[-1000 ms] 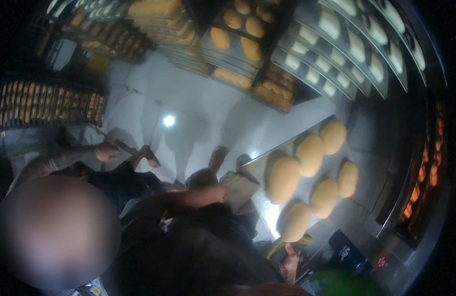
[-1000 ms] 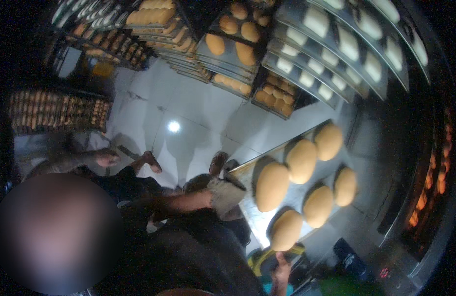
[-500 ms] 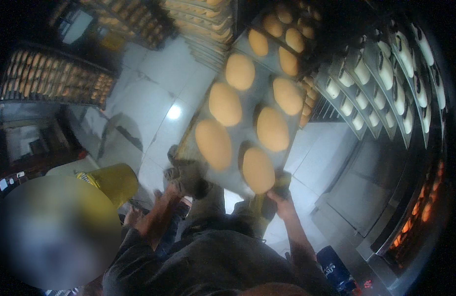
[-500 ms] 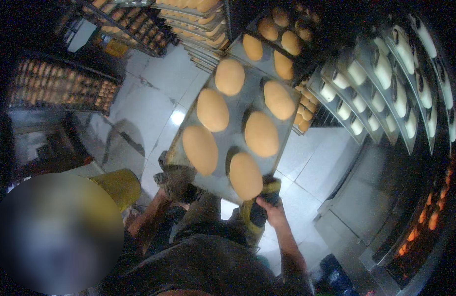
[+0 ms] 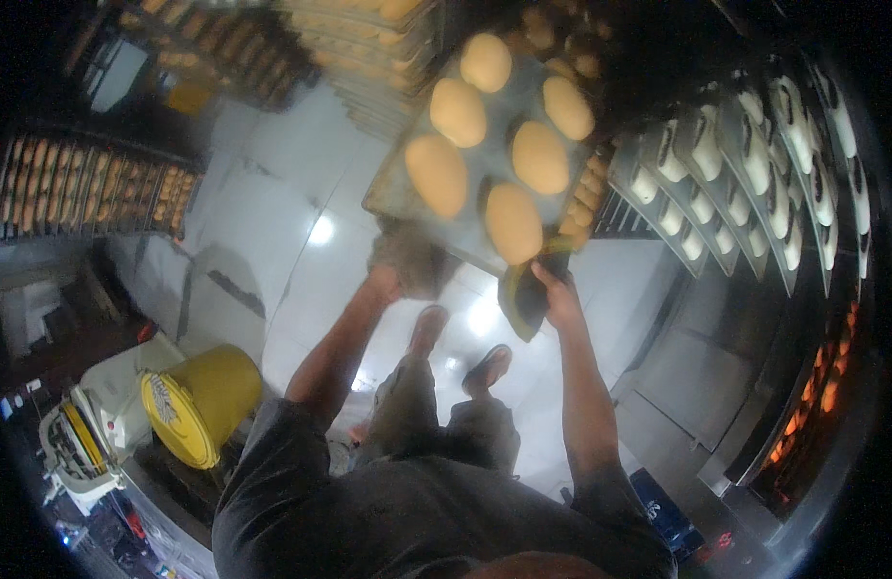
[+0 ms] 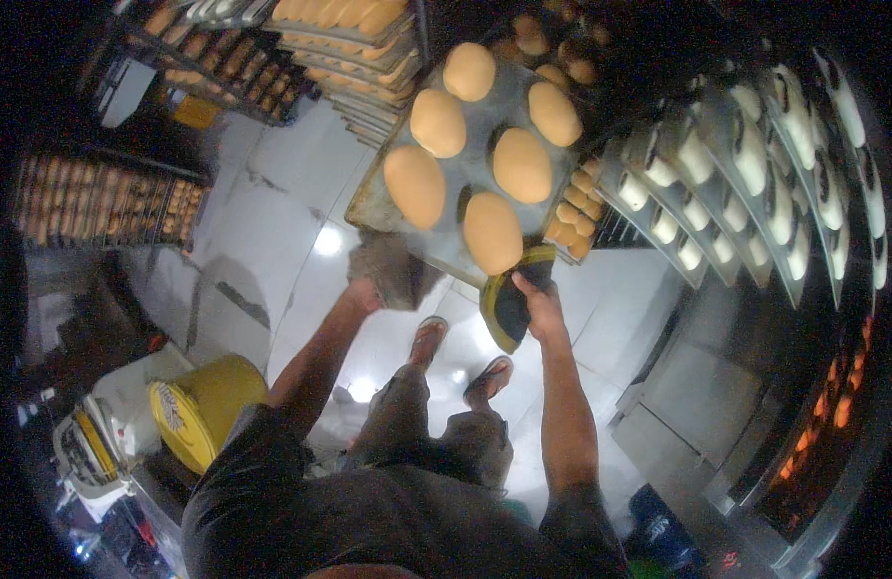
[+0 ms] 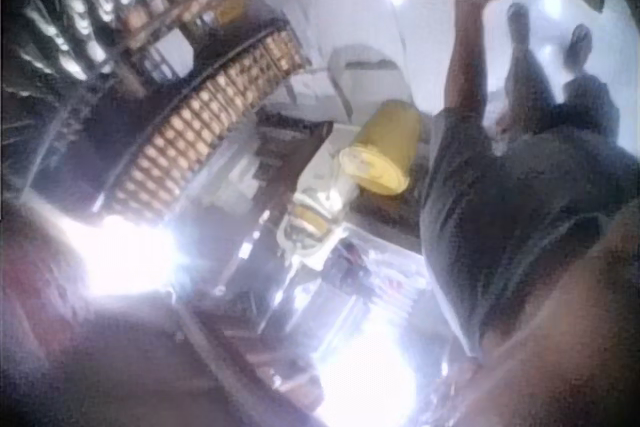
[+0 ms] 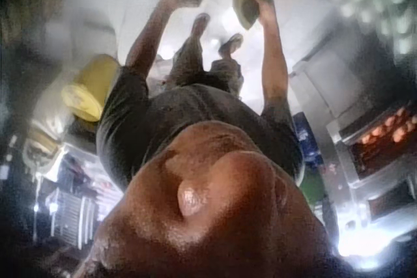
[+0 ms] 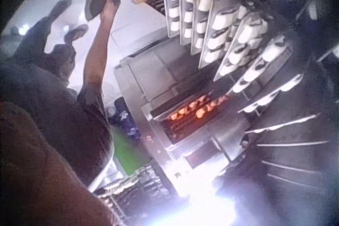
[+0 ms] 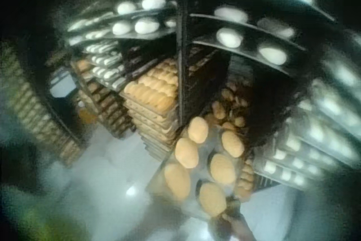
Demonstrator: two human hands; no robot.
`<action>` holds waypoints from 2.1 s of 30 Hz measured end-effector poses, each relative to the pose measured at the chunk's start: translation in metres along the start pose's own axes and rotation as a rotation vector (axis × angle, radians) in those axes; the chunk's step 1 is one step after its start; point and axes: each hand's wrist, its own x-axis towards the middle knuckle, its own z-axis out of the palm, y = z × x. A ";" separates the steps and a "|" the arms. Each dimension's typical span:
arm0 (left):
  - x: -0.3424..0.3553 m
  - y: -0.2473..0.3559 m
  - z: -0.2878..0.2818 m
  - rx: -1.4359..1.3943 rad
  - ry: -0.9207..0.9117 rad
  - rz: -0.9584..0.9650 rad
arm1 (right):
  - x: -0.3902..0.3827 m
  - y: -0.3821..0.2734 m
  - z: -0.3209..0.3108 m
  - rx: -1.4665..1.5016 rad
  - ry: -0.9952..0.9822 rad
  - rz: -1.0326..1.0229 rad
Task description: The person uses heat-resistant cloths and mitts to unload trays of baked bread from an oven and place them onto racks, and then loads trays of raw dough into the oven.
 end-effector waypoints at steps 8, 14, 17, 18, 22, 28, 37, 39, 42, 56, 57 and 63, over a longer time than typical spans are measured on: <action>0.152 0.025 0.056 -1.615 -0.053 -0.291 | -0.081 -0.002 -0.049 -0.245 0.402 -0.233; 0.122 0.175 0.075 -1.059 -0.371 -0.365 | -0.196 0.068 -0.131 -0.026 0.615 -0.201; 0.052 0.177 0.136 -1.388 -0.712 -0.597 | -0.224 0.045 -0.152 -0.024 0.705 -0.254; 0.022 0.187 0.153 -1.405 -0.791 -0.643 | -0.233 0.033 -0.161 -0.048 0.738 -0.254; -0.061 0.276 0.234 -1.403 -1.110 -0.728 | -0.315 -0.060 -0.198 -0.439 1.090 -0.264; -0.016 0.473 0.329 -1.468 -1.443 -0.423 | -0.401 -0.151 -0.340 -0.920 1.460 -0.570; 0.146 0.742 0.485 -1.235 -1.116 -0.049 | -0.390 -0.187 -0.398 -0.424 1.408 -0.198; 0.182 0.803 0.551 -1.158 -1.202 0.050 | -0.390 -0.185 -0.427 0.204 1.383 -0.639; 0.221 0.865 0.675 -0.895 -1.115 -0.020 | -0.372 -0.207 -0.478 0.428 1.351 -0.794; 0.178 0.968 0.830 -0.673 -1.200 0.184 | -0.245 -0.348 -0.713 1.061 1.185 -1.097; 0.175 0.968 0.821 -0.649 -1.216 0.236 | -0.236 -0.362 -0.721 1.092 1.205 -1.123; 0.228 0.919 0.747 -0.511 -1.284 0.674 | -0.221 -0.363 -0.766 1.189 1.119 -1.328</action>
